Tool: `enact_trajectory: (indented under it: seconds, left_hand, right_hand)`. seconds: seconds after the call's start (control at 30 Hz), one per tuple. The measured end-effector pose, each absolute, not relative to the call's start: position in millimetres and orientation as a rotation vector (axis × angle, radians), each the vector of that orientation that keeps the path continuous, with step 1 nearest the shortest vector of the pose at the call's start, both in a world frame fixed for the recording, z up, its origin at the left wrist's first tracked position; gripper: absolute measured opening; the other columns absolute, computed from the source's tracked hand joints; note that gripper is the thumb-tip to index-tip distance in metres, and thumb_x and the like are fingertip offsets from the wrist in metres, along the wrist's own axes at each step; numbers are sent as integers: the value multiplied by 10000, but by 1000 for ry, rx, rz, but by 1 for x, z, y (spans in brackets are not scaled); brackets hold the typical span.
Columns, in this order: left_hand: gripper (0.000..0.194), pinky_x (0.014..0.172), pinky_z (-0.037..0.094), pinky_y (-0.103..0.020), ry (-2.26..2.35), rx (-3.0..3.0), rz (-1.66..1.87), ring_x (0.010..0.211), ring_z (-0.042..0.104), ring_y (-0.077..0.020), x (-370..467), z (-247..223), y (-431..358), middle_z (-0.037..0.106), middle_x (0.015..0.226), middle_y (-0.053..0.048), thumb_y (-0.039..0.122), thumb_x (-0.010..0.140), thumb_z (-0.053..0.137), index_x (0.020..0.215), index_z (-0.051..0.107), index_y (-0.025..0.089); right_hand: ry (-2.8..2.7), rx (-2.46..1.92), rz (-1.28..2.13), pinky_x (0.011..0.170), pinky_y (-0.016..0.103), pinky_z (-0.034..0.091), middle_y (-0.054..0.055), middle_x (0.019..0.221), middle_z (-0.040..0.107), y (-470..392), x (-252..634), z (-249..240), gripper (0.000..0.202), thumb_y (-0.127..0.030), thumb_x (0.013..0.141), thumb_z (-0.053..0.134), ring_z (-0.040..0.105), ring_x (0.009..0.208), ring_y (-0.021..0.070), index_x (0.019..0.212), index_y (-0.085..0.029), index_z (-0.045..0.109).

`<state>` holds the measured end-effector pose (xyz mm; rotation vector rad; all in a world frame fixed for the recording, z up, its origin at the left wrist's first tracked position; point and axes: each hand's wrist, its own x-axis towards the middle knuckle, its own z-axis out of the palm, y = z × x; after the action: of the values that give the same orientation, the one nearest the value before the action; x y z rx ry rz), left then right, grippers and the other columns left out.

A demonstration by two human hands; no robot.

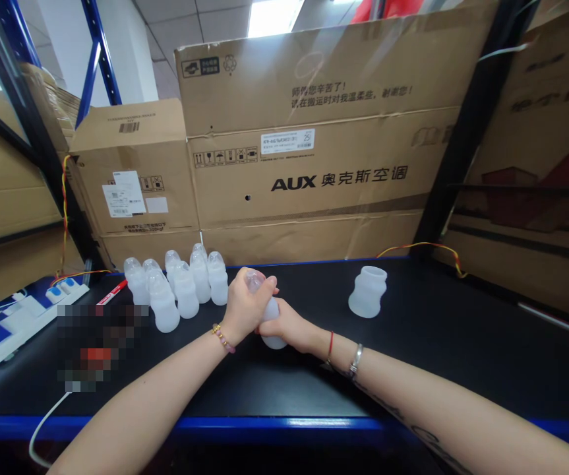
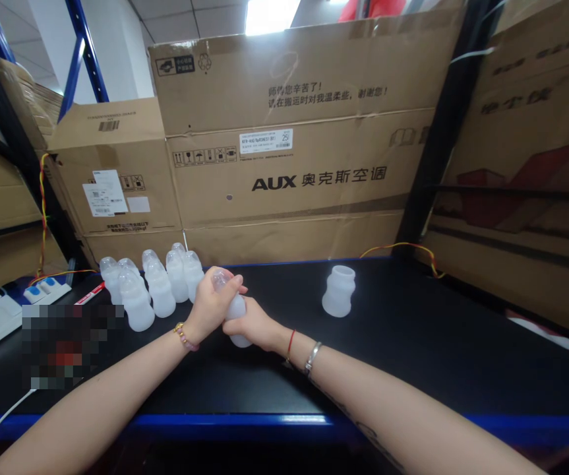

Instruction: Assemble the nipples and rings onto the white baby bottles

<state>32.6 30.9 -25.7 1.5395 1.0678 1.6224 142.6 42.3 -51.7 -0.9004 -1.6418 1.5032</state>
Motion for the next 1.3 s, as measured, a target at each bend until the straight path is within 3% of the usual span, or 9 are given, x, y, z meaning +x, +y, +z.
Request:
enact_trajectory:
  seconds: [0.2,0.3,0.43,0.63,0.73,0.83,1.03,1.3]
  left_hand:
    - [318,589,513,-275,912,1345,1565,624,674,-177,25,-8,32,616,612,5,403,723,722,773,510,171]
    - [360,718,556,-341,734,1075,1708,647,659,-145,11,7,35,546,622,50,384,666,768,713,485,166]
    - [381,836,534,-378,668,998,1646,800,672,-164,-1,16,33,578,730,22,432,666,777,744,519,163]
    - [392,657,482,-247,999,1135,1610,746,588,-125,8,0,33,577,805,1,518,722,712,841,544,185]
    - [390,647,477,-257,1159,1297,1628,723,588,-132,8,-13,37,591,805,-7,472,743,709,944,533,188]
    - [385,738,491,-315,1244,1468,1596,731,603,-149,5,-26,41,619,821,-22,395,728,740,986,543,187]
    - [330,937,435,-433,1335,1716,1497,983,607,-241,3,-48,51,656,990,-86,237,703,744,987,580,199]
    - [407,961,440,-451,1545,1861,1209,1072,587,-267,3,-63,61,599,1105,-157,157,758,655,1122,474,149]
  right_hand:
    - [-1723,-818,1544,535,234,354,-27,573,559,28,144,-45,132,-132,493,607,466,549,99,604,-163,542]
    - [-1734,-833,1546,548,242,362,-31,579,565,23,144,-45,149,-131,490,622,470,550,103,613,-168,548]
    - [-1576,-828,1553,577,257,379,-26,589,574,26,144,-46,136,-169,509,643,494,568,116,618,-166,561]
    - [-1636,-840,1470,587,268,371,-19,597,574,30,150,-45,134,-169,516,655,491,575,120,624,-156,576]
    - [-1563,-841,1423,595,275,376,-17,602,573,32,154,-45,139,-182,517,654,492,585,125,627,-158,571]
    - [-1462,-889,1385,588,274,371,-28,594,557,37,156,-45,168,-185,507,657,472,572,117,639,-164,555]
    - [-1381,-962,1344,573,265,353,-35,601,539,42,155,-47,210,-205,501,684,458,575,110,654,-168,544]
    - [-1365,-962,1351,560,259,343,-39,595,547,40,152,-47,233,-214,498,701,451,561,103,678,-159,562]
